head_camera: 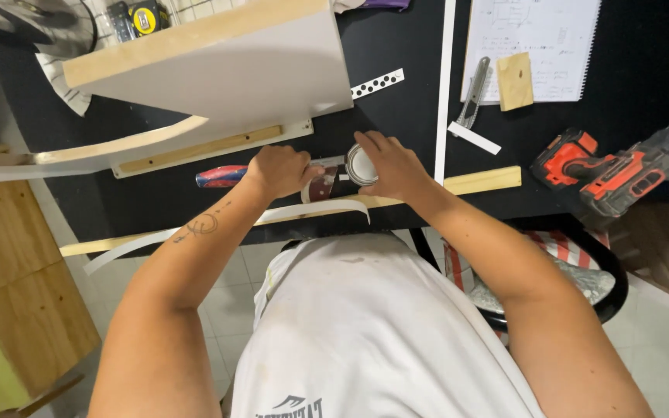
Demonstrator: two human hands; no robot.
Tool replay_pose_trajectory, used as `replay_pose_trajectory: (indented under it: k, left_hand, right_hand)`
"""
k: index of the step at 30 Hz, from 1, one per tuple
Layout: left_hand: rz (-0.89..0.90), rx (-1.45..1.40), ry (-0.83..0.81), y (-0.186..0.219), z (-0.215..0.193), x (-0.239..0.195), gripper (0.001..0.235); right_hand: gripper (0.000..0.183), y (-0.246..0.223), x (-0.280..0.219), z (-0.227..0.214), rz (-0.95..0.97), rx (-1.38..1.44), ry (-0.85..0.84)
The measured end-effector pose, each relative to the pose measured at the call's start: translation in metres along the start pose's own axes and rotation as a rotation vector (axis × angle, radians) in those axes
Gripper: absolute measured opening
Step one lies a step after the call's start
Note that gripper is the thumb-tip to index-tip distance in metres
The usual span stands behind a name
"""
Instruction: Applying contact adhesive to a thin wooden strip and the edge of a board, then joining them.
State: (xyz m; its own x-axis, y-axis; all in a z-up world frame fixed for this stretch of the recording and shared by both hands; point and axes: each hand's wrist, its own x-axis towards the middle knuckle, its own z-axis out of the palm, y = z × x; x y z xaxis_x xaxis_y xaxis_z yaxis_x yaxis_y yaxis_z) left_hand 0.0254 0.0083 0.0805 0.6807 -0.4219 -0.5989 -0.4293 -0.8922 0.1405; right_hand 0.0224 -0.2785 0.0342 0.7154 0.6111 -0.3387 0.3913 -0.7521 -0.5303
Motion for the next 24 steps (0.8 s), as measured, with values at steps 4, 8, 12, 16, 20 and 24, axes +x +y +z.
replay_pose_trajectory:
  k: [4, 8, 12, 16, 20, 24]
  left_hand:
    - [0.015, -0.014, -0.034, 0.004, -0.003, -0.001, 0.061]
    - [0.017, 0.022, -0.049, 0.014, -0.018, -0.003, 0.061]
    - [0.005, 0.024, -0.044, 0.013, -0.022, -0.008, 0.06]
    - [0.007, 0.022, -0.058, 0.016, -0.021, -0.008, 0.061]
    - [-0.012, -0.035, -0.056, 0.022, -0.016, -0.006, 0.056]
    - [-0.001, -0.154, -0.197, 0.016, -0.03, 0.0, 0.062]
  right_hand:
    - [0.113, 0.01, 0.005, 0.009, -0.061, -0.06, 0.045]
    - [0.114, 0.022, 0.011, 0.008, -0.134, -0.113, 0.051]
    - [0.114, 0.024, 0.013, 0.008, -0.167, -0.023, 0.044]
    - [0.115, 0.027, 0.013, 0.015, -0.173, -0.031, 0.072]
    - [0.113, 0.031, 0.017, 0.021, -0.175, 0.002, 0.075]
    - [0.112, 0.036, 0.02, 0.028, -0.197, 0.04, 0.073]
